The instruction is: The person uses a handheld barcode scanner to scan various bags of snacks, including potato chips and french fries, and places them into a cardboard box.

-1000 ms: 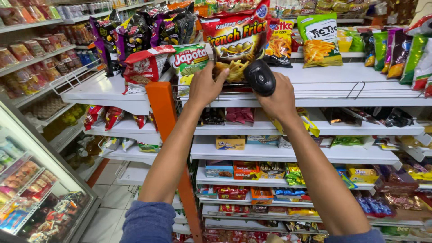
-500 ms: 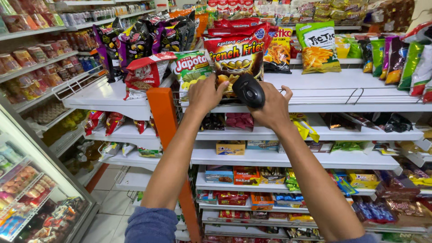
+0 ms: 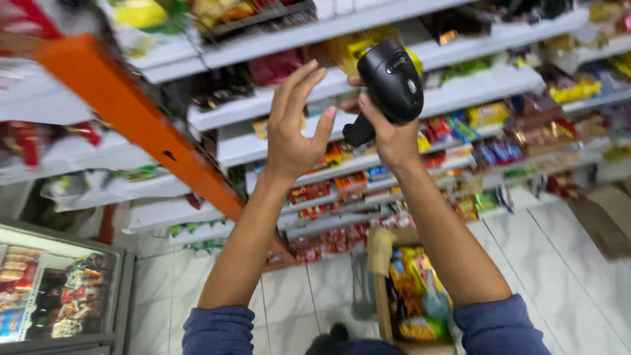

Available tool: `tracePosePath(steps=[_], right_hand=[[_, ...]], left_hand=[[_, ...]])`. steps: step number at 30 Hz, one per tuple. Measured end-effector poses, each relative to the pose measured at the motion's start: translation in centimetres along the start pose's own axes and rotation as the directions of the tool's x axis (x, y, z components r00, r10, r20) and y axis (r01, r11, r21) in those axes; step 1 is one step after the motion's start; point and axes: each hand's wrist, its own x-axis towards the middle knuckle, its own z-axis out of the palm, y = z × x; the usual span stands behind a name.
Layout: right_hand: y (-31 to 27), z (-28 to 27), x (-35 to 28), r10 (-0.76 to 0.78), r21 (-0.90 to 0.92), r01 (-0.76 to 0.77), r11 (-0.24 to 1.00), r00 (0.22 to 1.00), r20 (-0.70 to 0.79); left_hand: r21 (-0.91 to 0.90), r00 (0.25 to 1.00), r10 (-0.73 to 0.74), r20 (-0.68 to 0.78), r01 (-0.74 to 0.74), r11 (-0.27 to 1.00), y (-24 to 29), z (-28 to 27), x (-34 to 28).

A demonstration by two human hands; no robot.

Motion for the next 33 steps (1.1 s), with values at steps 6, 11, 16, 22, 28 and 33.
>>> tracePosePath(steps=[6, 11, 16, 22, 28, 33], right_hand=[[4.3, -10.1, -18.1, 0.266, -0.160, -0.307, 0.938, 0.935, -0.234], [7.2, -16.8, -32.1, 0.411, -0.043, -0.532, 0.846, 0.700, -0.584], [8.7, -19.0, -45.6, 0.517, 0.131, -0.676, 0.726, 0.409, -0.752], [9.7, -20.9, -52.7, 0.571, 0.152, -0.772, 0.618, 0.307, -0.761], [10.6, -21.6, -51.8, 0.552, 0.161, -0.747, 0.645, 0.309, -0.775], [11.8, -21.9, -51.0, 0.602, 0.254, -0.741, 0.621, 0.244, -0.760]], left_hand=[[-0.364, 0.908, -0.170, 0.383, 0.318, 0.876, 3.9, 9.1, -15.5], [-0.374, 0.717, -0.313, 0.623, 0.624, 0.686, 6.4, 17.4, -31.8], [-0.108, 0.344, -0.377, 0.860, 0.845, 0.523, 8.4, 22.6, -46.2], [-0.099, 0.453, -0.437, 0.777, 0.774, 0.626, 6.9, 28.8, -56.5], [-0.011, 0.525, -0.381, 0.761, 0.598, 0.801, 0.9, 36.5, -58.5], [0.226, 0.261, -0.468, 0.845, 0.619, 0.752, 1.4, 37.5, -55.9]])
